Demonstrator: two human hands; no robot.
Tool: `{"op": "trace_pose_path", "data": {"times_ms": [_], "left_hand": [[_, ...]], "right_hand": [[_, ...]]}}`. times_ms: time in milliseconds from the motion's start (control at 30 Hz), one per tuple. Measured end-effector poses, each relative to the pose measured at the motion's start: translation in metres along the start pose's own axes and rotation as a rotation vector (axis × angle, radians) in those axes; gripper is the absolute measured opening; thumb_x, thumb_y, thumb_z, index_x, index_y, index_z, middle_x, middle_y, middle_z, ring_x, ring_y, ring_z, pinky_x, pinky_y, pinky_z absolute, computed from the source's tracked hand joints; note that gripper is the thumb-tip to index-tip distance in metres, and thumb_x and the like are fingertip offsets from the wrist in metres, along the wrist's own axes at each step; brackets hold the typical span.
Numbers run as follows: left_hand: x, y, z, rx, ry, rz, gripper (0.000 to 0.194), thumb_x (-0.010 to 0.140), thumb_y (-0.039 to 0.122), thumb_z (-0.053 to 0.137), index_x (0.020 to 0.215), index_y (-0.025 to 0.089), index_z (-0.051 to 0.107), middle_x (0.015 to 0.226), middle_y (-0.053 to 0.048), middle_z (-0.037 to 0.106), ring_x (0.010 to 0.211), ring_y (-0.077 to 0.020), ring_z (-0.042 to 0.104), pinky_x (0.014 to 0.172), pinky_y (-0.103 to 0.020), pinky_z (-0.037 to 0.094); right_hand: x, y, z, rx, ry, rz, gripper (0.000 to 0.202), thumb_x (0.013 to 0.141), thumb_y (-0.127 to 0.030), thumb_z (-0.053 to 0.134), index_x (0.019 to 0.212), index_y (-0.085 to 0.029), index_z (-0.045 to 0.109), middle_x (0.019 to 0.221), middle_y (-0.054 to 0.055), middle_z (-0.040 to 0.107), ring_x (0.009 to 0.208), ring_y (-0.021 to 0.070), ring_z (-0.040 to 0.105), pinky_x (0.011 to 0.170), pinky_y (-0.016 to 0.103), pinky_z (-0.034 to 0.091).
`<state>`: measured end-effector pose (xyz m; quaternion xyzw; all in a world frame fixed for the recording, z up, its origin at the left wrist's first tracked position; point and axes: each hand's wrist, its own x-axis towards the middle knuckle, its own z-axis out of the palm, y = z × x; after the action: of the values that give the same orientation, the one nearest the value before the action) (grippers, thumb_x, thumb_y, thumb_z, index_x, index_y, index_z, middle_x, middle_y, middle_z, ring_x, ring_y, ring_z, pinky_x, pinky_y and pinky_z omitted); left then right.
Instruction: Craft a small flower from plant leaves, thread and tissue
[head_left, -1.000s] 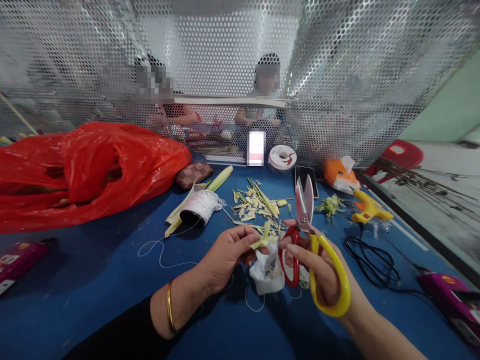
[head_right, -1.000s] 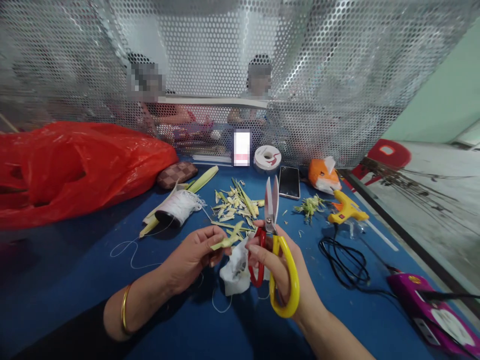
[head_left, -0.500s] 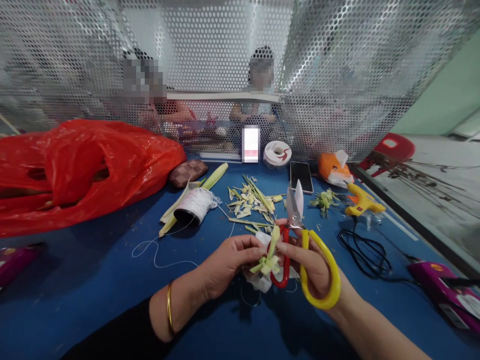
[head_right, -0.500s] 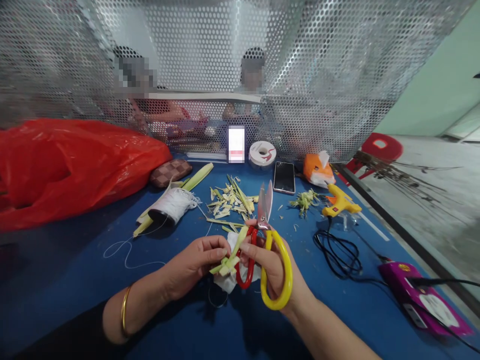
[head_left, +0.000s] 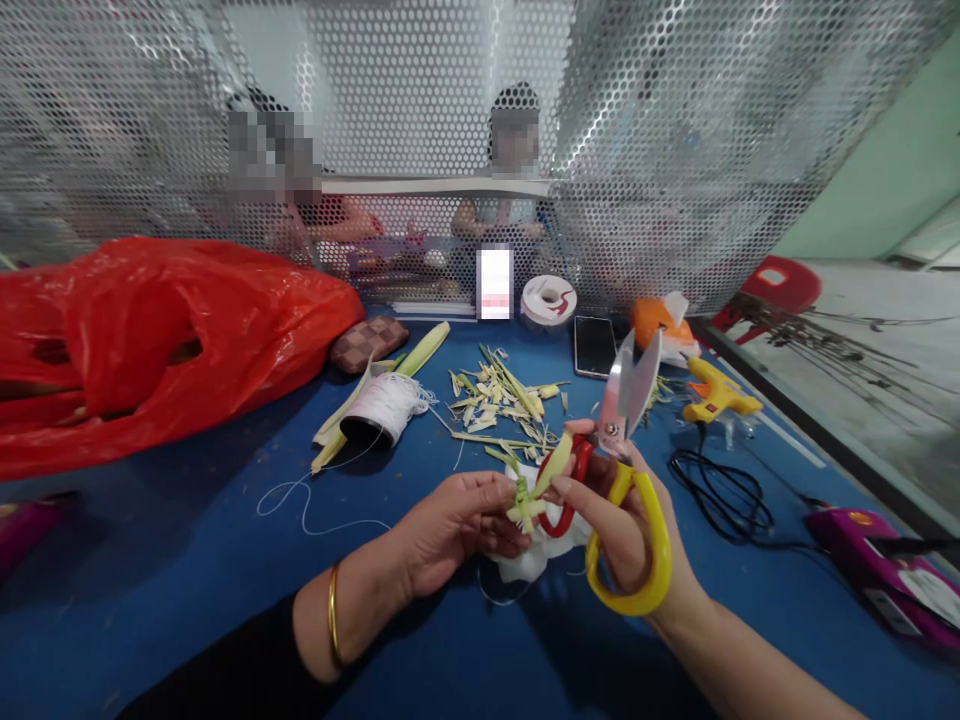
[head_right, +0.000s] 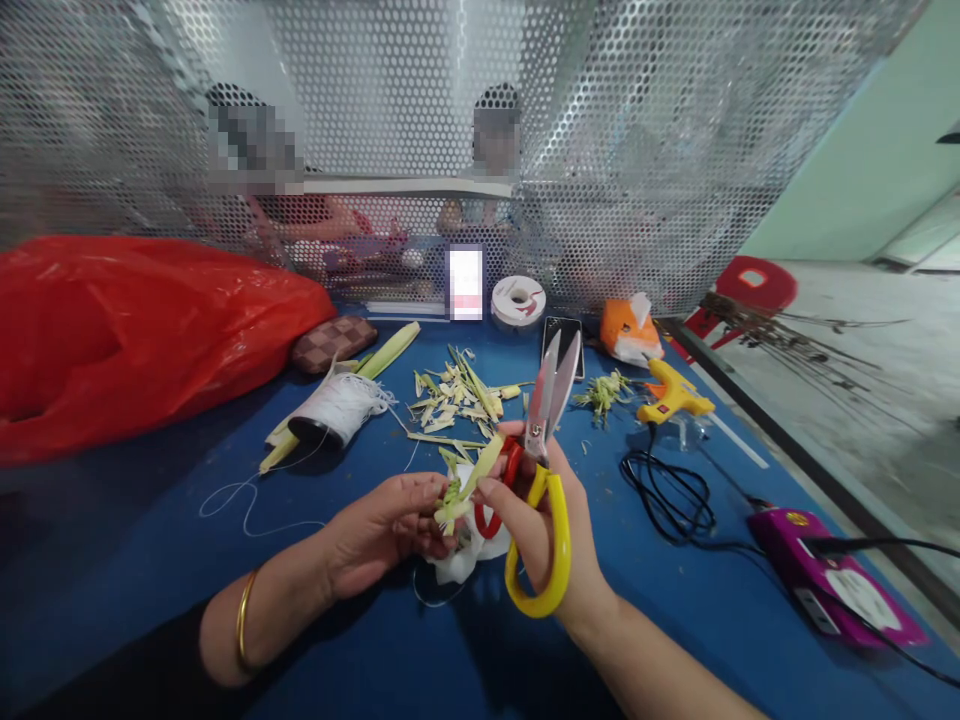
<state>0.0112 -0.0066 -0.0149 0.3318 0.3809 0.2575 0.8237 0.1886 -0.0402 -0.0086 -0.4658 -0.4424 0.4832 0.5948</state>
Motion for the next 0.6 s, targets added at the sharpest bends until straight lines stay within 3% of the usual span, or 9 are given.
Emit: {"op": "trace_pose_path", "data": {"times_ms": [167,300,433,600], "left_hand": [[-0.001,0.0,0.001,0.032,0.003,-0.008,0.034,0.068,0.034,0.081,0.09,0.011,0.069,0.083,-0.007,0.072,0.064,-0.0119,0.066,0.062,-0.022,0.049],[0.002,0.005,0.001,-0.063,0.187,0.161,0.032,0.063,0.024,0.082,0.086,0.013,0.063,0.08,-0.005,0.072,0.065,-0.0131,0.066,0.061,-0.024,0.052],[0.002,0.017,-0.004,-0.196,0.377,0.348,0.035,0.058,0.021,0.083,0.081,0.017,0.058,0.074,-0.001,0.07,0.06,-0.0129,0.065,0.054,-0.022,0.048],[0.003,0.027,-0.014,-0.258,0.492,0.479,0.03,0.058,0.02,0.08,0.081,0.015,0.061,0.066,0.002,0.064,0.054,-0.0082,0.06,0.047,-0.017,0.039]], "right_hand": [[-0.004,-0.003,0.005,-0.073,-0.031,-0.024,0.041,0.08,-0.032,0.071,0.116,-0.023,0.052,0.076,-0.003,0.06,0.058,0.0116,0.058,0.054,0.024,0.052],[-0.002,-0.008,-0.001,-0.229,-0.06,-0.047,0.04,0.083,-0.041,0.067,0.116,-0.022,0.053,0.074,-0.003,0.056,0.055,0.0111,0.053,0.048,0.022,0.047],[0.002,-0.007,-0.016,-0.56,-0.14,-0.097,0.055,0.076,-0.046,0.072,0.123,-0.022,0.056,0.078,0.001,0.062,0.067,0.0173,0.06,0.056,0.024,0.05],[0.002,-0.006,-0.02,-0.904,-0.222,-0.107,0.055,0.073,-0.05,0.072,0.121,-0.025,0.061,0.084,0.003,0.071,0.067,0.0206,0.065,0.058,0.026,0.051]]}}
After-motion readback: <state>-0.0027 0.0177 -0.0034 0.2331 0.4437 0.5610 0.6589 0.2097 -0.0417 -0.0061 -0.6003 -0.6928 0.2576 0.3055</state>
